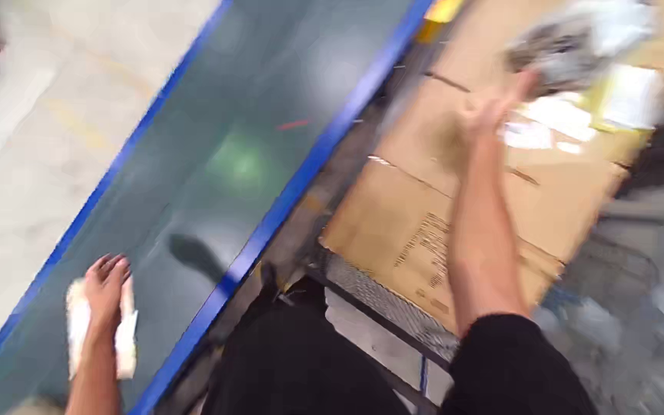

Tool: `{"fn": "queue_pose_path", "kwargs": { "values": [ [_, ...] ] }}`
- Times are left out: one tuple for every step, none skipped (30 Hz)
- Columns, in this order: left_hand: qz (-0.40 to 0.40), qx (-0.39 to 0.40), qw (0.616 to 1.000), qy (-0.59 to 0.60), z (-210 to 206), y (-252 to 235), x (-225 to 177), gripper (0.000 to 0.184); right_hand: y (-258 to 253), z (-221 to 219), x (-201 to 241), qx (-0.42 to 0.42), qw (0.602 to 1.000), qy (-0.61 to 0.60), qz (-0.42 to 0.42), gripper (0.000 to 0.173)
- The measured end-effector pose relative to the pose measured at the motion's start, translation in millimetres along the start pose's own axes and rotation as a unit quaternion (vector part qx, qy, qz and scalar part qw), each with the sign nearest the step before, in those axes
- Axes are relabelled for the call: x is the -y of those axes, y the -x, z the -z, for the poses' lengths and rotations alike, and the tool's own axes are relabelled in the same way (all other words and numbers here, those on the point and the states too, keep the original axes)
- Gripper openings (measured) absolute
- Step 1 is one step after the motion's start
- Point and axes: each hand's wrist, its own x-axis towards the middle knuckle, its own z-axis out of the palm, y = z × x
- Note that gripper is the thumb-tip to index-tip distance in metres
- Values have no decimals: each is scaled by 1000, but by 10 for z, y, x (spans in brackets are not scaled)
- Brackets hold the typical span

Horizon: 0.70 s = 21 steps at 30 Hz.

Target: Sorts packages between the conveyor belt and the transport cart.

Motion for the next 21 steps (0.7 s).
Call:
{"fn": "queue_pose_path", "kwargs": {
  "values": [
    [27, -56, 998, -13, 171, 231, 181, 64, 168, -231, -86, 60, 997, 29, 26, 62],
    [51, -111, 992, -40, 352, 442, 366, 61, 375, -476, -237, 124, 989, 58, 52, 60],
    [70, -163, 981, -74, 514, 619, 548, 58, 629, -734, -391, 172, 978, 94, 65, 60],
    [85, -214, 968, -100, 636, 753, 733, 55, 858, -991, -571, 209, 968, 113, 76, 58],
    [95, -258, 954, -121, 743, 876, 903, 52, 1122, -1215, -770, 256, 954, 127, 86, 57],
    [104, -288, 943, -133, 834, 958, 1045, 51, 1408, -1417, -963, 317, 934, 139, 92, 58],
    [115, -311, 934, -133, 910, 1009, 1161, 52, 1727, -1623, -1159, 377, 909, 152, 86, 58],
    [133, -321, 929, -123, 976, 1035, 1290, 55, 2116, -1846, -1343, 429, 885, 172, 62, 58],
    [154, -315, 930, -106, 1024, 1033, 1419, 60, 2538, -2081, -1530, 475, 855, 204, 34, 59],
    [172, -288, 938, -90, 1051, 998, 1529, 66, 2968, -2298, -1735, 513, 821, 250, 13, 60],
    [179, -247, 949, -84, 1037, 910, 1618, 72, 3394, -2518, -1913, 550, 778, 302, 6, 62],
    [169, -208, 959, -97, 1002, 785, 1686, 77, 3812, -2738, -2077, 583, 736, 345, 12, 66],
    [145, -172, 967, -121, 958, 643, 1712, 79, 4194, -2948, -2237, 612, 693, 379, 31, 71],
    [111, -152, 971, -146, 930, 491, 1706, 78, 4525, -3157, -2388, 637, 652, 406, 62, 78],
    [79, -148, 972, -165, 946, 362, 1656, 75, 4804, -3352, -2516, 652, 613, 435, 103, 86],
    [51, -157, 970, -177, 1015, 279, 1547, 72, 5028, -3540, -2599, 656, 576, 464, 151, 91],
    [31, -176, 967, -182, 1161, 249, 1418, 69, 5201, -3707, -2662, 655, 547, 485, 189, 96],
    [16, -204, 961, -186, 1385, 258, 1323, 66, 5321, -3857, -2713, 651, 525, 504, 216, 100],
    [16, -234, 954, -187, 1666, 311, 1304, 65, 5391, -3990, -2774, 641, 510, 525, 229, 104],
    [32, -261, 947, -183, 1973, 399, 1366, 67, 5416, -4103, -2825, 628, 506, 545, 230, 107],
    [53, -287, 940, -174, 2270, 502, 1520, 71, 5386, -4185, -2868, 611, 508, 564, 224, 109]
  ]
}}
